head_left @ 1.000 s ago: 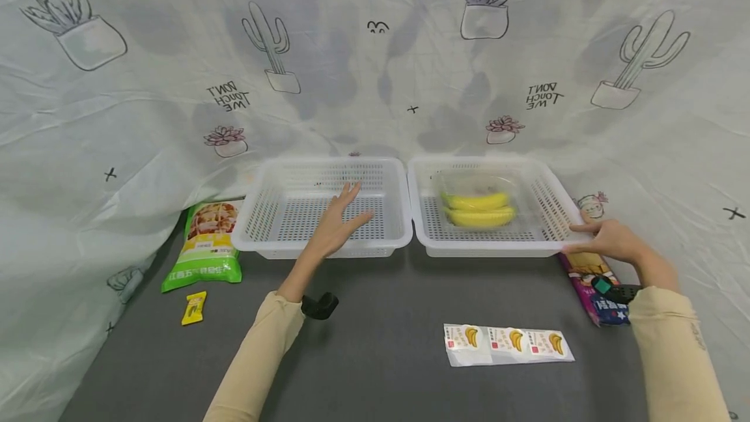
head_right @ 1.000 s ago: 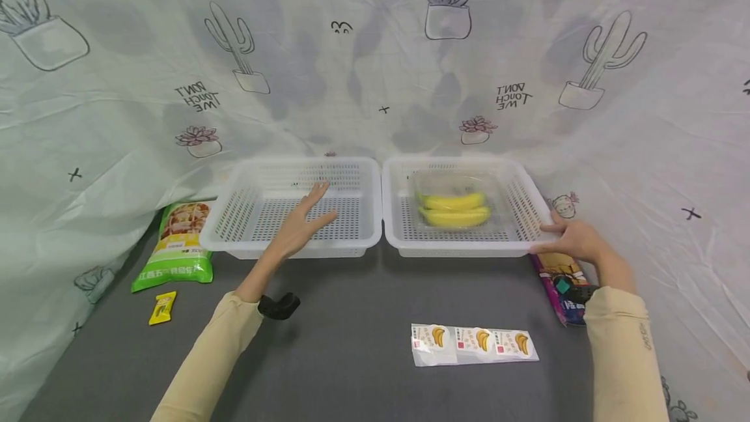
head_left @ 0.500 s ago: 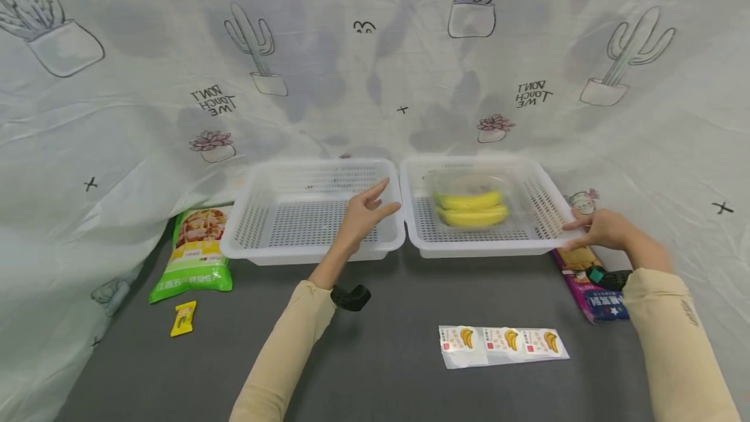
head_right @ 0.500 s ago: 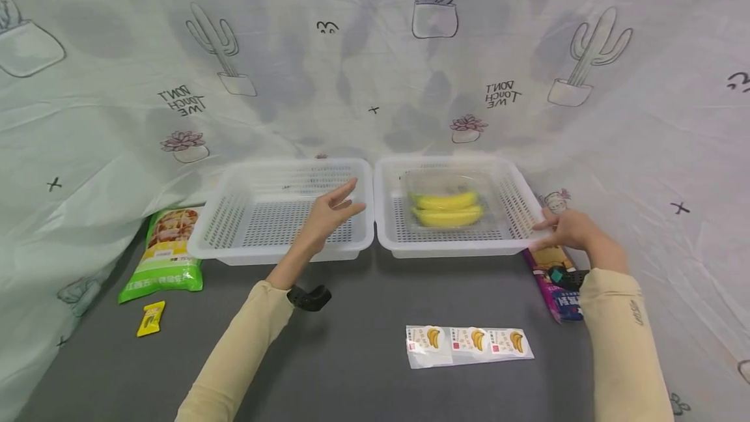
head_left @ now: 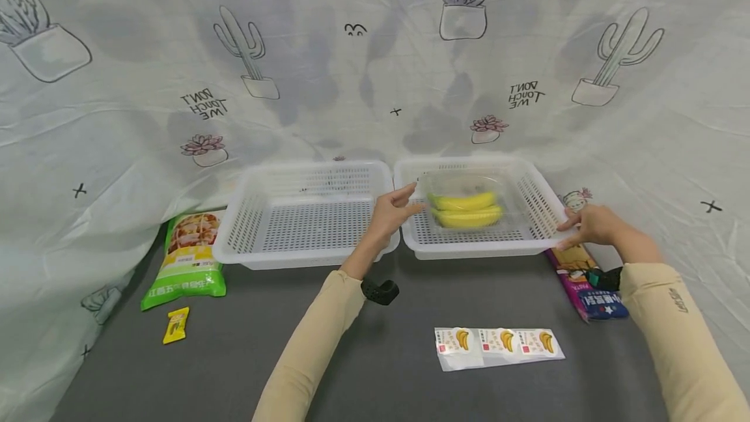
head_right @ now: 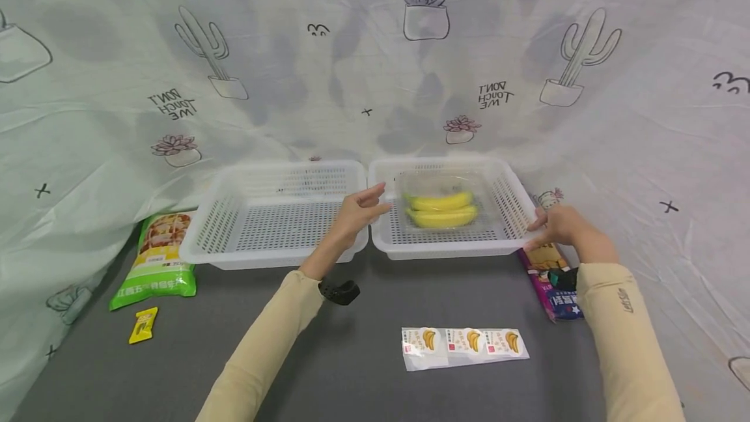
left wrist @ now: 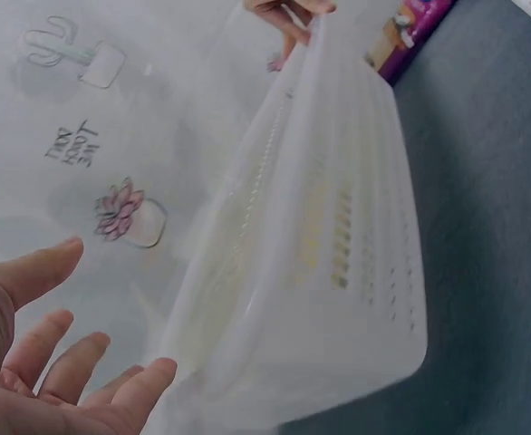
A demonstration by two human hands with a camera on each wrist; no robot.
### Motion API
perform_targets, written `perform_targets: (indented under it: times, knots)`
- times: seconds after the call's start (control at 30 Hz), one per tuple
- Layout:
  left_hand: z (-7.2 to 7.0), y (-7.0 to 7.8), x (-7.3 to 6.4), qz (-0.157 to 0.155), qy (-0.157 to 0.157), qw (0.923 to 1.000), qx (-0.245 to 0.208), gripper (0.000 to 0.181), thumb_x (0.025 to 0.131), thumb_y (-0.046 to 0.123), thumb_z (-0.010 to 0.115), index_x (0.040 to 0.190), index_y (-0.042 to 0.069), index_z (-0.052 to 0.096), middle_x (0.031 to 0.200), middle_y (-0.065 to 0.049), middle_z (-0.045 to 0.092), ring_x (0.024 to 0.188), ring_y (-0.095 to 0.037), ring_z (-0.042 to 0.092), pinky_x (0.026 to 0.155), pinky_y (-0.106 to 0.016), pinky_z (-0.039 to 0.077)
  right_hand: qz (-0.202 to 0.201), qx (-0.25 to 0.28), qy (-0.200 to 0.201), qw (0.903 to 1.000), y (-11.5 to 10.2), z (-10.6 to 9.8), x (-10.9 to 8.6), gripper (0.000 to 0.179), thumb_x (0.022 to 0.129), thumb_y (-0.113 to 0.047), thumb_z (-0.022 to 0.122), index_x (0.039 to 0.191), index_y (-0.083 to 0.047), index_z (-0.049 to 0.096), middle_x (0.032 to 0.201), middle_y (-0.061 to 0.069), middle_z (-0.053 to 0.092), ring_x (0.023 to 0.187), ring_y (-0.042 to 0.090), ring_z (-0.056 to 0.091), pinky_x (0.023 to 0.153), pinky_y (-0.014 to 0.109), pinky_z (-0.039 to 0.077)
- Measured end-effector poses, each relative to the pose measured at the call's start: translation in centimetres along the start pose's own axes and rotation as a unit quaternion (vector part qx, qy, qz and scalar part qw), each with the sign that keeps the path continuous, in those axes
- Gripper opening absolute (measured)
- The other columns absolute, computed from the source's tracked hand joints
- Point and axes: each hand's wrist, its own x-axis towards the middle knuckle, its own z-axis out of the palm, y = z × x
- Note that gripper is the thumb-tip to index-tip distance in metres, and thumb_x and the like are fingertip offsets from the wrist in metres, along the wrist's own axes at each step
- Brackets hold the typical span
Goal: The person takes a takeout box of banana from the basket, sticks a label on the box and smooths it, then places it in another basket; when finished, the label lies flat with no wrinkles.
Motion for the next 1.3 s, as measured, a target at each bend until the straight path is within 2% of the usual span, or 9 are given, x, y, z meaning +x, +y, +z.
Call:
perform_targets:
  times: [0.13, 0.2, 0.23, 0.33, 0.4, 0.57, 0.83, 1.13, 1.3]
  knots:
    - [1.7, -0.2, 0.8, -0.001, -0.019, 0.9994, -0.028, 0.056, 0.09, 0.012, 0.069, 0.142, 0.01, 0.047, 0.147, -0.003, 0.043, 0.138, -0.023, 0.034, 0.107, -0.04, 0.037, 0.01, -0.01, -0.004, 0.9999, 0.0, -0.3, 0.0, 0.068, 0.059, -0.053, 0.085, 0.097, 0.002, 0.074, 0.126, 0.036, 0.039, 0.107, 0.053, 0.053, 0.064, 0.032, 0.044]
    - [2.3, -0.5, 1.2, -0.006, -0.025, 0.9987, -0.044, 0.058, 0.089, 0.011, 0.069, 0.142, 0.01, 0.047, 0.148, -0.003, 0.042, 0.139, -0.024, 0.033, 0.107, -0.04, 0.038, 0.015, -0.01, -0.007, 0.9998, 0.1, -0.3, 0.1, 0.071, 0.058, -0.056, 0.084, 0.098, 0.002, 0.074, 0.127, 0.036, 0.038, 0.104, 0.051, 0.055, 0.063, 0.031, 0.043]
    - [2.6, -0.6, 1.3, -0.011, -0.027, 0.9982, -0.052, 0.058, 0.089, 0.01, 0.07, 0.142, 0.011, 0.047, 0.149, -0.002, 0.041, 0.139, -0.023, 0.032, 0.106, -0.041, 0.038, 0.018, -0.007, -0.008, 0.9998, 0.2, -0.2, 0.1, 0.072, 0.058, -0.058, 0.084, 0.098, 0.002, 0.074, 0.125, 0.038, 0.044, 0.098, 0.05, 0.057, 0.062, 0.031, 0.042]
    - [3.4, -1.0, 1.7, -0.019, -0.026, 0.9966, -0.076, 0.059, 0.088, 0.007, 0.069, 0.142, 0.01, 0.046, 0.15, -0.003, 0.038, 0.141, -0.023, 0.029, 0.107, -0.04, 0.036, 0.017, 0.007, 0.001, 0.9998, 0.5, 0.1, -0.1, 0.07, 0.059, -0.055, 0.085, 0.097, 0.002, 0.074, 0.12, 0.04, 0.049, 0.074, 0.032, 0.053, 0.056, 0.029, 0.035]
    - [3.9, -1.1, 2.0, -0.021, -0.021, 0.9965, -0.078, 0.059, 0.088, 0.006, 0.07, 0.142, 0.01, 0.047, 0.151, -0.002, 0.038, 0.141, -0.023, 0.028, 0.109, -0.039, 0.034, 0.014, 0.017, 0.012, 0.9997, 0.7, 0.3, -0.4, 0.064, 0.06, -0.05, 0.086, 0.096, 0.002, 0.075, 0.12, 0.04, 0.05, 0.07, 0.024, 0.045, 0.055, 0.029, 0.032]
    - [4.9, -1.4, 2.6, -0.028, -0.002, 0.9972, -0.07, 0.058, 0.085, 0.006, 0.073, 0.139, 0.012, 0.051, 0.15, -0.001, 0.04, 0.143, -0.025, 0.023, 0.113, -0.039, 0.027, 0.007, 0.022, 0.033, 0.9992, 1.0, 0.5, -1.0, 0.059, 0.06, -0.046, 0.087, 0.093, 0.001, 0.076, 0.127, 0.037, 0.039, 0.073, 0.025, 0.046, 0.057, 0.029, 0.033]
    - [5.9, -2.0, 3.4, -0.048, 0.018, 0.9969, -0.06, 0.06, 0.084, 0.008, 0.074, 0.139, 0.017, 0.053, 0.155, -0.004, 0.03, 0.144, -0.028, 0.018, 0.112, -0.047, 0.026, 0.034, 0.043, 0.029, 0.998, 0.8, 0.7, -1.0, 0.059, 0.06, -0.045, 0.088, 0.093, 0.002, 0.075, 0.127, 0.039, 0.038, 0.074, 0.027, 0.046, 0.057, 0.029, 0.033]
    - [7.0, -2.8, 4.0, -0.047, 0.032, 0.997, -0.053, 0.066, 0.082, 0.01, 0.077, 0.142, 0.016, 0.049, 0.157, -0.008, 0.024, 0.145, -0.029, 0.015, 0.112, -0.049, 0.025, 0.018, 0.037, 0.041, 0.9983, 0.8, 0.6, -0.9, 0.056, 0.058, -0.044, 0.089, 0.091, 0.001, 0.076, 0.123, 0.039, 0.043, 0.071, 0.023, 0.046, 0.057, 0.029, 0.034]
    - [7.3, -3.3, 4.4, -0.058, 0.046, 0.9966, -0.036, 0.073, 0.081, 0.011, 0.078, 0.145, 0.018, 0.045, 0.158, -0.008, 0.021, 0.145, -0.031, 0.014, 0.11, -0.048, 0.031, 0.012, 0.034, 0.038, 0.9986, 0.7, 0.6, -0.4, 0.054, 0.06, -0.043, 0.088, 0.09, 0.001, 0.076, 0.123, 0.037, 0.045, 0.072, 0.022, 0.05, 0.058, 0.028, 0.036]
